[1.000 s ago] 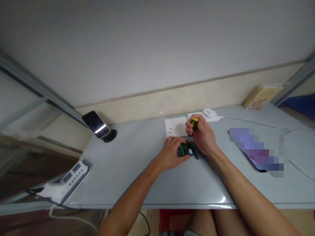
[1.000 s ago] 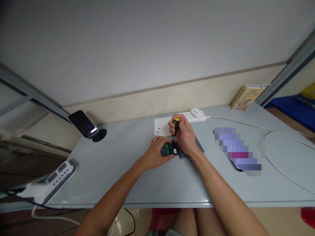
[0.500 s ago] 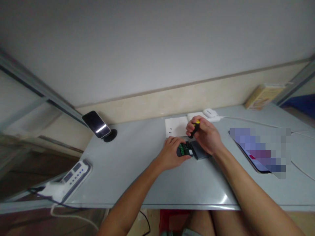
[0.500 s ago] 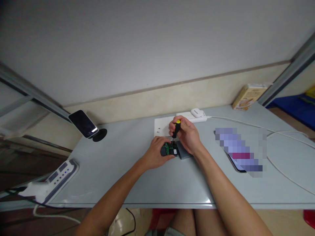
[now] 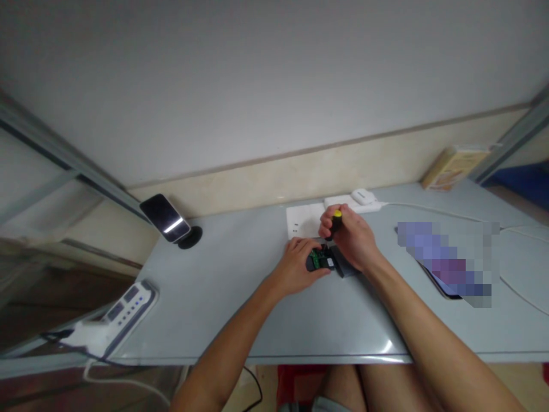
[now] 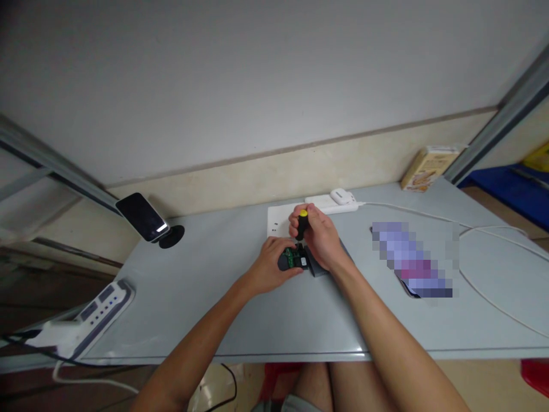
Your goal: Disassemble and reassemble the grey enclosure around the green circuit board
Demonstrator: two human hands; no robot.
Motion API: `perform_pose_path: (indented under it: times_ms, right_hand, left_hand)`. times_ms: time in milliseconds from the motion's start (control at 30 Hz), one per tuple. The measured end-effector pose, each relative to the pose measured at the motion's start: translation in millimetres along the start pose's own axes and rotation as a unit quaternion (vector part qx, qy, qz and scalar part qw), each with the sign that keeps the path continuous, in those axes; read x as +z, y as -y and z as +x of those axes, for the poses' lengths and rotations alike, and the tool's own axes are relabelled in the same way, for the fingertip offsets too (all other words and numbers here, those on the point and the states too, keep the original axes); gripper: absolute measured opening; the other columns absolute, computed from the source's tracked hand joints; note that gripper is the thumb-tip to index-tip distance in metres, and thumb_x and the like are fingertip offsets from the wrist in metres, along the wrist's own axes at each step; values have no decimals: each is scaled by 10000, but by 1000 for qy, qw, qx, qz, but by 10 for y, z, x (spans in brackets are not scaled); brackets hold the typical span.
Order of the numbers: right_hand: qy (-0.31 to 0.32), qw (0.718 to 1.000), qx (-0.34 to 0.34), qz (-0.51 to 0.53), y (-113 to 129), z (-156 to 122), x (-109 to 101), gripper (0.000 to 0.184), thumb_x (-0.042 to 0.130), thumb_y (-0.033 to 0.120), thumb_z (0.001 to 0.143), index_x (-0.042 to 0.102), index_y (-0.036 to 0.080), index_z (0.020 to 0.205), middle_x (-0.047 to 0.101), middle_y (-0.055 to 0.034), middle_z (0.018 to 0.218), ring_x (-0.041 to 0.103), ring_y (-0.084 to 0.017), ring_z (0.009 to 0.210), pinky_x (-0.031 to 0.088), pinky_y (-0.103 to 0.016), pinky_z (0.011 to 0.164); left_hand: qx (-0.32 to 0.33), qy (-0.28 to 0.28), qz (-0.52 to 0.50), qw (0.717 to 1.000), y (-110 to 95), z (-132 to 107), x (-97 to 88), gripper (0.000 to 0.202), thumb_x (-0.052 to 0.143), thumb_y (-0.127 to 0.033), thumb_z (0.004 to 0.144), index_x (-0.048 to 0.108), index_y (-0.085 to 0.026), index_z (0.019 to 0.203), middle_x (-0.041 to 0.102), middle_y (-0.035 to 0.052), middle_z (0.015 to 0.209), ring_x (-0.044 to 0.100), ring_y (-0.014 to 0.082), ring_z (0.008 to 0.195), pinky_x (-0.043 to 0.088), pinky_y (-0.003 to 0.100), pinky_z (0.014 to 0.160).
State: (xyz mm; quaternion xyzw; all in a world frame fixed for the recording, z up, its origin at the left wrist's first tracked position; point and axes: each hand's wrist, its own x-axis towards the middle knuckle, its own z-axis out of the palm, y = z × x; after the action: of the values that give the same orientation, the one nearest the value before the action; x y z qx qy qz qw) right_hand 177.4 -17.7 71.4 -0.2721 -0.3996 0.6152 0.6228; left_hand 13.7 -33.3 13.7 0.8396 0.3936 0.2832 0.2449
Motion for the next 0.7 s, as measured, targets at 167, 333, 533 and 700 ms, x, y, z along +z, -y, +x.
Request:
perform_pose_path:
  times_ms: [167, 333, 533, 700]
  right_hand:
    - [-33, 999, -25, 9, -24, -3, 54, 409, 610, 663, 864, 534, 262, 891, 441, 44, 673, 408, -102, 510, 369, -241, 474]
    - [-16, 997, -51, -53, -39, -10, -12, 336, 726, 545, 829, 570, 255, 896, 541, 25, 766, 526, -122, 644, 455, -262, 604]
    - [-36, 998, -41, -11, -74, -5, -46, 354, 605, 580, 910, 644, 248, 1026, 552, 20, 757, 539, -117, 634, 464, -260, 611]
    - [-60, 997, -47, -6, -36, 13, -42, 342, 614, 596, 895, 614, 270, 998, 517, 28, 753, 496, -112, 593, 457, -253, 572]
  left_hand:
    - [7, 14, 2, 1000, 2, 0, -25, 467, 821, -374, 769, 593, -241, 1154, 657, 48, 1197, 538, 280, 1164, 418, 446, 1061]
    - [1, 17, 10, 1000, 18, -1, -16, 460, 810, -387, 775, 587, -261, 1157, 649, 43, 1204, 534, 273, 1178, 411, 453, 1060]
    - [4, 22, 30, 999, -7, 3, -25, 474, 799, -397, 789, 574, -246, 1178, 633, 49, 1230, 520, 275, 1185, 408, 441, 1062]
    - [14, 25, 43, 999, -21, -3, -37, 461, 777, -392, 815, 569, -242, 1198, 632, 62, 1215, 521, 277, 1176, 412, 447, 1040]
